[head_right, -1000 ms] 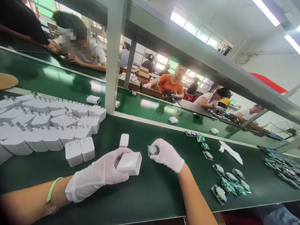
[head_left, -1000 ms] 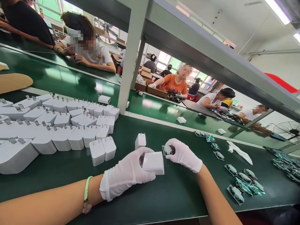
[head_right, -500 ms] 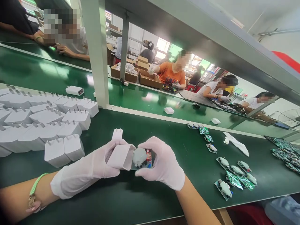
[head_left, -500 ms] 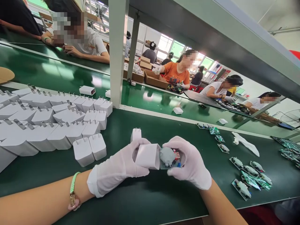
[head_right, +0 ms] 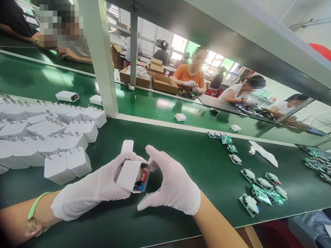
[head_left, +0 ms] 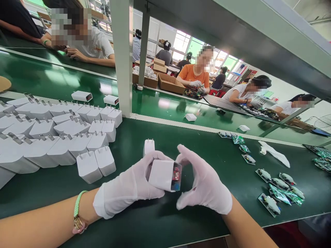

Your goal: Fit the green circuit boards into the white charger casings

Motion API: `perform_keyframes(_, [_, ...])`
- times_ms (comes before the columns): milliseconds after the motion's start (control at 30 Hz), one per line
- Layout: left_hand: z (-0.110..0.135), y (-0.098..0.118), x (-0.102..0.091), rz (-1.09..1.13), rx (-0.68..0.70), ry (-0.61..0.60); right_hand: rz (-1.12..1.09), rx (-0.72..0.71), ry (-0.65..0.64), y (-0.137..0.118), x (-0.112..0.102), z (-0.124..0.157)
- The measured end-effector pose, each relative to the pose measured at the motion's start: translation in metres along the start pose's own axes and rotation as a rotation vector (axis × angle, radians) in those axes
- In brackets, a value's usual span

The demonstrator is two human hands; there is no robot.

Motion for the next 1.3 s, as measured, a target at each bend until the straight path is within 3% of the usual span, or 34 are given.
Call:
perform_keyframes(167, [0.003,0.009,-0.003,0.004,-0.004,0.019,-0.247,0.074,0.014,0.011,0.011,0.003])
perform_keyframes(333, [0.007,0.008,0.004,0.049,0.036,-0.040,-0.487,0.250,-0.013,0.020,0.023,0.004])
perform_keyframes(533, [0.008,0.004,0.009,0.086,0.095,-0.076,-0.715,0.373,-0.092,0.014,0.033,0.002])
perform_keyframes(700, [0.003,-0.001,0.014,0.144,0.228,-0.127,-0.841,0.382,-0.087,0.008,0.036,-0.001])
perform_keyframes(900, [0.004,-0.004,0.013,0.129,0.093,-0.131,-0.882,0.366,-0.061,0.007,0.035,0.001])
perform_keyframes(967, [0.006,-0.001,0.007,0.103,0.062,-0.059,-0.843,0.376,0.002,0.009,0.031,-0.001])
perform_keyframes(1133, [0.015,0.008,-0.010,-0.138,0.085,0.276,-0.690,0.476,0.267,0.018,0.017,-0.005])
perform_keyframes(1300, [0.030,0.025,-0.010,-0.387,0.290,0.478,-0.691,0.613,0.185,0.020,0.026,0.000])
Point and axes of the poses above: each hand's wrist, its own z-axis away from the middle knuckle, its own x-axis out of the palm, y = z × x, the point moved 6 cm from there along -z, towards the middle knuckle, and after that the axes turned 13 degrees about -x, right-handed, at the moved point
